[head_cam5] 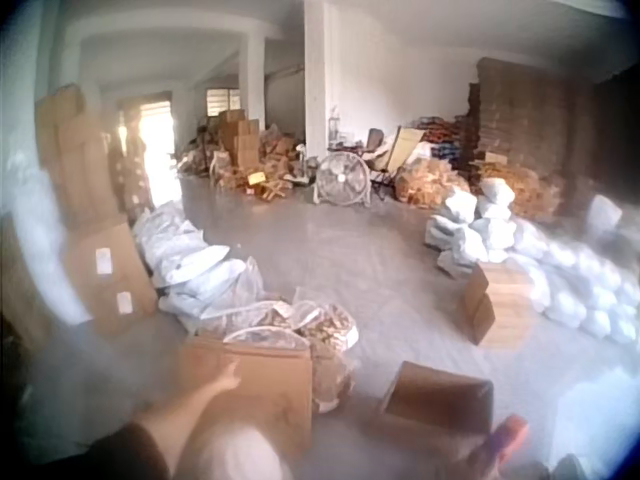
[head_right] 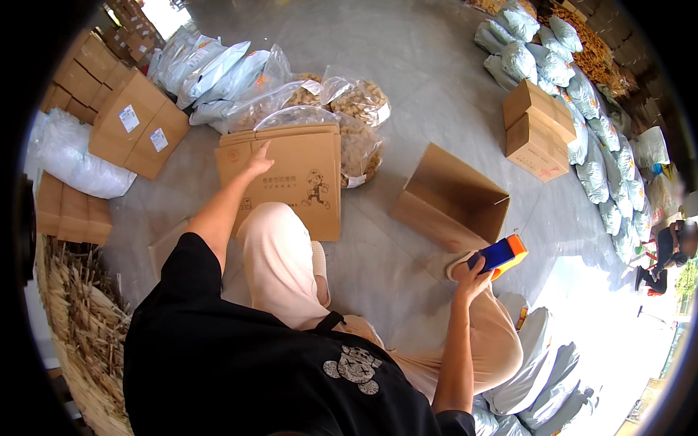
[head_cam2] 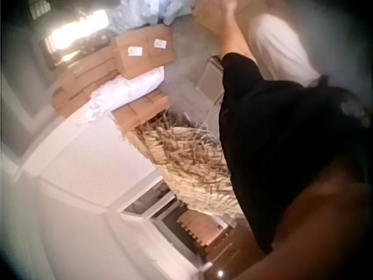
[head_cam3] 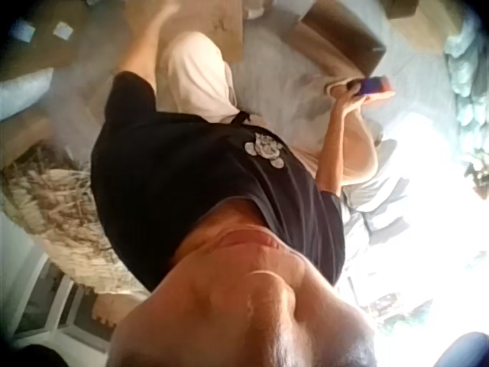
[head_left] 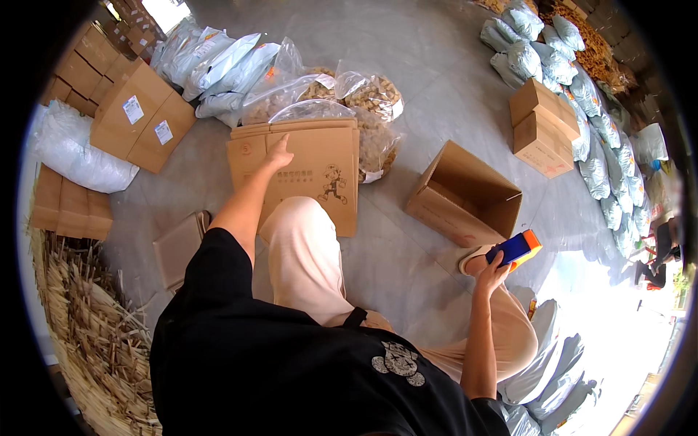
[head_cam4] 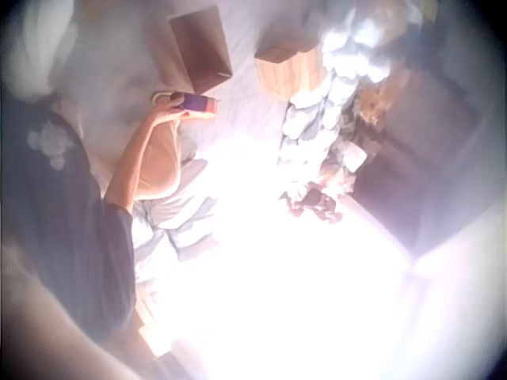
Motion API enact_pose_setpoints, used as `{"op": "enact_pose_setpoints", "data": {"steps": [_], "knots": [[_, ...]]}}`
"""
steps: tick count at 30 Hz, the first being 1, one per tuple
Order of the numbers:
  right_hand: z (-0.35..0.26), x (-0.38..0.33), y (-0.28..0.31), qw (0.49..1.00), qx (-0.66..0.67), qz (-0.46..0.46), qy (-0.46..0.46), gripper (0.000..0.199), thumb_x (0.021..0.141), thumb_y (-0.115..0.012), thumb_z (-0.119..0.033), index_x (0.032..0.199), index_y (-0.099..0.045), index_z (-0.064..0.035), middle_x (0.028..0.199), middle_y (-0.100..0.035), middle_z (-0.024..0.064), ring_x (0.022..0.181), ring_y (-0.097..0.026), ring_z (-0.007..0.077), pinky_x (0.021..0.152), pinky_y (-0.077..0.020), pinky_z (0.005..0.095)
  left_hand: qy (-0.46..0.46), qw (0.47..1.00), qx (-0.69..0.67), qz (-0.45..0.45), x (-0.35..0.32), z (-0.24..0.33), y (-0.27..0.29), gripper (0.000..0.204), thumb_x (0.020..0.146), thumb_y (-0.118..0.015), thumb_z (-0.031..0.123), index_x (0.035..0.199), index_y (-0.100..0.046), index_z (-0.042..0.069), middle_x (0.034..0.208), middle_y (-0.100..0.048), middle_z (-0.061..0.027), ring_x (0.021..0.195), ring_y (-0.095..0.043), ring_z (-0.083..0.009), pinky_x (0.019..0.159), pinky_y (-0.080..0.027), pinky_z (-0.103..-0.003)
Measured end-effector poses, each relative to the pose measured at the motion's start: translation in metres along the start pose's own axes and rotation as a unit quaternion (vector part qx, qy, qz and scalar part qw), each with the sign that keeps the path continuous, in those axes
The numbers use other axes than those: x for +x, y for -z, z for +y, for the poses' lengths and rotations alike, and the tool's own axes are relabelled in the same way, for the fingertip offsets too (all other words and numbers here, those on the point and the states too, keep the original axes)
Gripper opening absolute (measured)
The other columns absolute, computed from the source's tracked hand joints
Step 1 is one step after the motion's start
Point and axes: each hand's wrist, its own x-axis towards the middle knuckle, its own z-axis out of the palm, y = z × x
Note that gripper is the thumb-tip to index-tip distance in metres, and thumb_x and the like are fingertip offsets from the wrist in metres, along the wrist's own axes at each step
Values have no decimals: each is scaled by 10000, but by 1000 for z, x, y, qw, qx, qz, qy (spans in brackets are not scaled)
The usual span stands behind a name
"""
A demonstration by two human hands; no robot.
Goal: The person assembles cardboard boxes by folding the flaps and sealing them with a handheld tape dispenser, then places large plastic bags containing food items into the completed boxes.
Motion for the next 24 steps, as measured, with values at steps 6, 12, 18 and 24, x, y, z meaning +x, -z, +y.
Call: {"op": "enact_pose_setpoints", "data": {"steps": [6, 12, 18, 24], "knots": [[-41, -60, 17, 997, 15, -78, -16, 383, 898, -475, -256, 1100, -480, 70, 972, -572, 196, 870, -543, 281, 801, -414, 354, -123, 980, 154, 31, 40, 6, -34, 791, 697, -636, 117, 1361, -208, 72, 1378, -254, -178, 1275, -253, -301, 1049, -244, -350], [-53, -104, 19, 971, 96, -212, -53, 358, 916, -441, -217, 1127, -443, 73, 1028, -582, 163, 927, -573, 227, 848, -417, 312, -61, 948, 312, -3, 39, 29, -28, 728, 666, -678, 164, 1289, -315, 62, 1283, -367, -154, 1226, -302, -334, 1035, -228, -443], [-76, -112, 9, 957, 166, -226, -80, 264, 913, -412, -138, 1078, -468, 59, 969, -616, 151, 883, -594, 203, 822, -437, 305, -145, 947, 281, 54, 14, 40, 3, 489, 607, -749, 191, 1038, -551, 71, 1172, -449, -130, 1128, -395, -324, 953, -331, -415], [-88, -109, 15, 937, 173, -300, -51, 221, 910, -426, -136, 1000, -487, 57, 862, -634, 125, 805, -605, 185, 761, -461, 301, -386, 913, 80, 106, -74, 33, 31, 234, 633, -700, 70, 823, -578, 7, 1009, -528, -137, 995, -474, -322, 804, -416, -375]]}}
